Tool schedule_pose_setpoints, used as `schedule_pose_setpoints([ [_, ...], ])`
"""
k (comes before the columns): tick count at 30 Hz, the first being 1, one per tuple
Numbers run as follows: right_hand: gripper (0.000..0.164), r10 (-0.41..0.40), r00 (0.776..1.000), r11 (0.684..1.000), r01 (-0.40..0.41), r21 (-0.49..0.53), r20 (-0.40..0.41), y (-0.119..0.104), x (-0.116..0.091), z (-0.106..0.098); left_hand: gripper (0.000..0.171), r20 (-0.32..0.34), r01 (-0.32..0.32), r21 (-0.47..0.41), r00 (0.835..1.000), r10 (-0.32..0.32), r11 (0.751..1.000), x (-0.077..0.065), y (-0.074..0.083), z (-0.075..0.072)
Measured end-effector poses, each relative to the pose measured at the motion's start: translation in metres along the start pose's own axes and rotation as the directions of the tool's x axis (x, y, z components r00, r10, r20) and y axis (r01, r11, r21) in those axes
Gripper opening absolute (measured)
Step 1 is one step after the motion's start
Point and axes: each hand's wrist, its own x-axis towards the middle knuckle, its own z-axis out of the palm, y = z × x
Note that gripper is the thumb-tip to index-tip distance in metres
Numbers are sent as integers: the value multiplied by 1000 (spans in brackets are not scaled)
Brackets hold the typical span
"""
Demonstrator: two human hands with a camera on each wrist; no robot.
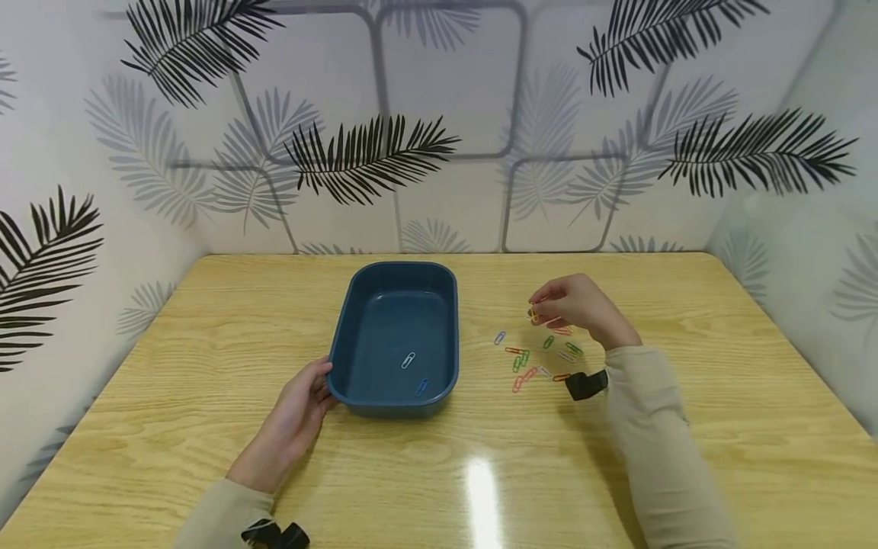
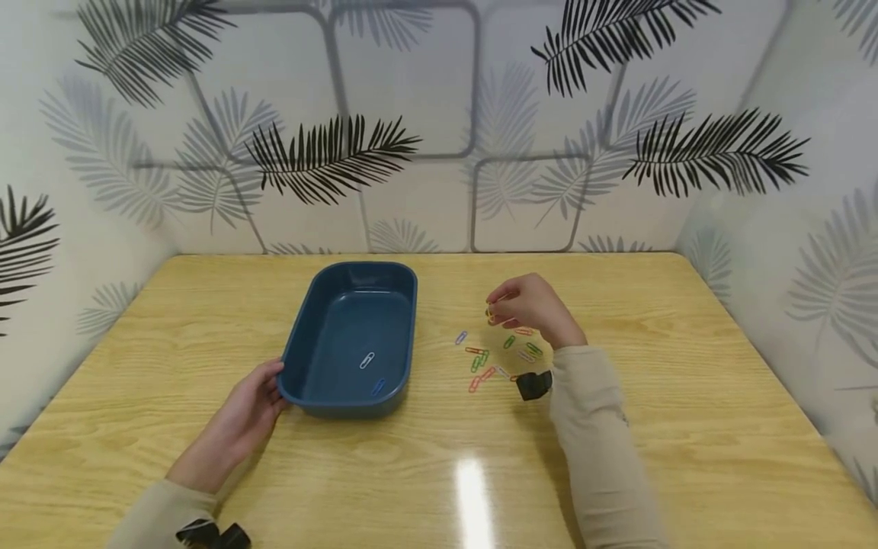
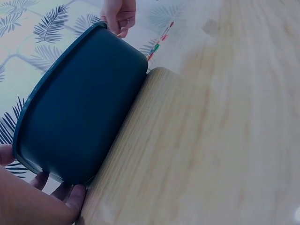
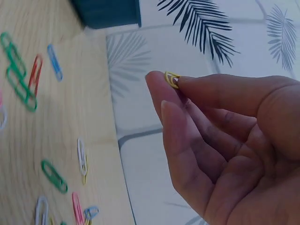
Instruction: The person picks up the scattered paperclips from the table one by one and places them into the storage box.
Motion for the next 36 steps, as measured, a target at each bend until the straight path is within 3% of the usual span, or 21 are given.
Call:
schedule_pose_setpoints([
  [16,20,-63,997,991,58,124,42,-51,15,45,40,15,-3,18,1000,3,1000,0,0,-1],
  [26,22,-81,994,968,63,242,67,-68,22,67,39,19,-8,15,1000,8,1000,1,-2,-1],
  [36,13,-81,992,985,66,159,91,-69,27,78,37,15,-5,8,1000,5,1000,2,-2,-1],
])
